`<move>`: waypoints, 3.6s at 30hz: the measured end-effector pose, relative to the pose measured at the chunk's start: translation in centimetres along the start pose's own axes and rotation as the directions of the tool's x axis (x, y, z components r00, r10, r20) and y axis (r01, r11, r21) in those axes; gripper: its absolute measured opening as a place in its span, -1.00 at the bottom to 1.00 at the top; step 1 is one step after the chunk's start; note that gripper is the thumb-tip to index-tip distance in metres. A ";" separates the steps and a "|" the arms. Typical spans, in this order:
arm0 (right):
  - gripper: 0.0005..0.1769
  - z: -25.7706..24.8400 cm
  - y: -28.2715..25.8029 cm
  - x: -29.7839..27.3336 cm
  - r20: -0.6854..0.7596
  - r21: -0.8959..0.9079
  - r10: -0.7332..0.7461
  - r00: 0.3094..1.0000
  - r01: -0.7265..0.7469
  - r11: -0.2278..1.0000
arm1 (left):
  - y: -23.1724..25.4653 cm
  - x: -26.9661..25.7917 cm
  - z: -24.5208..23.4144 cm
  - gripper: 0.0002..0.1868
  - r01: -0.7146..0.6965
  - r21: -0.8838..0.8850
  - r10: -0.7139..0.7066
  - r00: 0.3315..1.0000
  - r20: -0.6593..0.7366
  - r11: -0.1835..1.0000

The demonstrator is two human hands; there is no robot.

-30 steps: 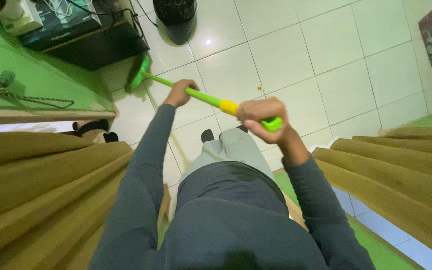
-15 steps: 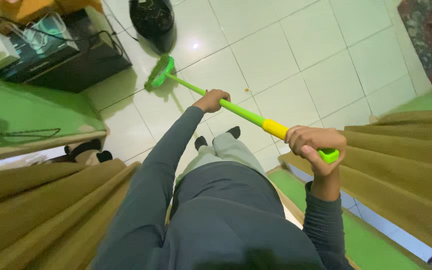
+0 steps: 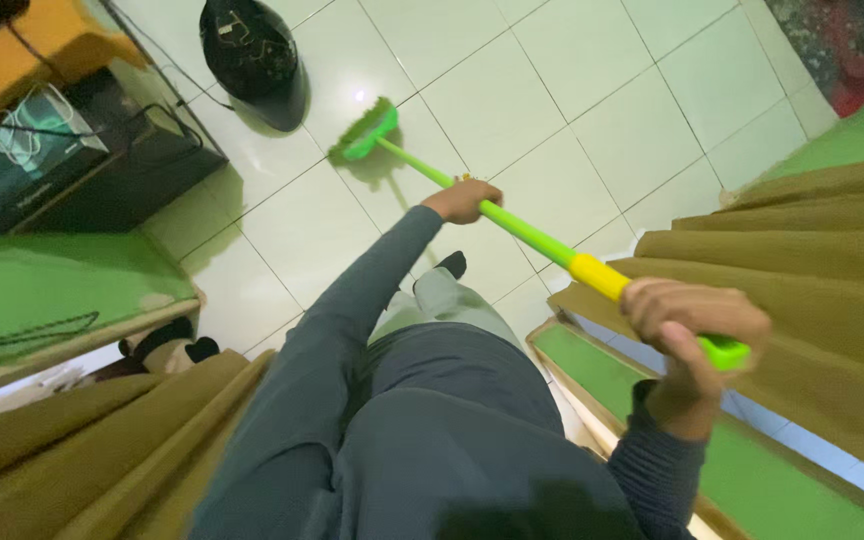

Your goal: The person sweeps a tiled floor using a green and yellow broom. They move the broom back and forth across the floor, gathering debris into a small pile near a floral-patterned bed and a black helmet. The person navigates around furniture and a curtain while sweeping.

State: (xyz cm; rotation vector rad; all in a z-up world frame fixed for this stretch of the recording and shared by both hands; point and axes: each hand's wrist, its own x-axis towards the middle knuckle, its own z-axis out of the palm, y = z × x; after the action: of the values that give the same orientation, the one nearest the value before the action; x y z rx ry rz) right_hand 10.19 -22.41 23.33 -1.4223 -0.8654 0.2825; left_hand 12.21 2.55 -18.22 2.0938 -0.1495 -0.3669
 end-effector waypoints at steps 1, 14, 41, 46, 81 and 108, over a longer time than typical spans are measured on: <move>-0.62 -0.6 -0.7 0.0 -0.017 -0.012 -0.019 1.000 0.019 1.000 | 1.1 1.0 0.8 -0.67 -0.056 -0.037 0.056 0.998 -0.006 0.998; -0.58 -3.8 -1.6 1.5 -0.040 0.014 -0.302 0.952 0.303 0.953 | 12.1 1.7 -3.7 -0.82 -0.148 -0.114 0.138 0.986 -0.092 0.982; -0.68 -3.3 -2.8 6.5 0.180 -0.094 0.056 0.982 -0.040 0.995 | 7.5 0.6 -5.1 -0.70 -0.181 -0.055 0.180 0.983 -0.028 0.982; -0.66 -6.9 -6.7 10.3 0.643 -0.118 0.064 0.764 0.017 0.993 | 13.6 1.2 -6.1 -0.83 -0.147 -0.123 0.163 0.977 0.140 0.982; -0.41 -14.5 -2.0 13.7 0.422 0.063 -0.038 0.906 0.013 0.998 | 16.6 10.8 -2.4 -0.70 -0.294 -0.180 0.242 0.934 -0.261 0.939; -0.39 -15.7 0.0 17.7 0.586 -0.026 -0.037 0.810 0.065 0.998 | 17.2 14.4 -5.5 -0.64 -0.374 -0.252 0.340 0.925 -0.171 0.892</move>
State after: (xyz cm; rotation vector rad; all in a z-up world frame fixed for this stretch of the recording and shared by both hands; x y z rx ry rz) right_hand 32.61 -22.52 30.93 -1.3646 -1.4205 0.6908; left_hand 28.27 -5.63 -3.79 1.7552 -0.3829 -0.0300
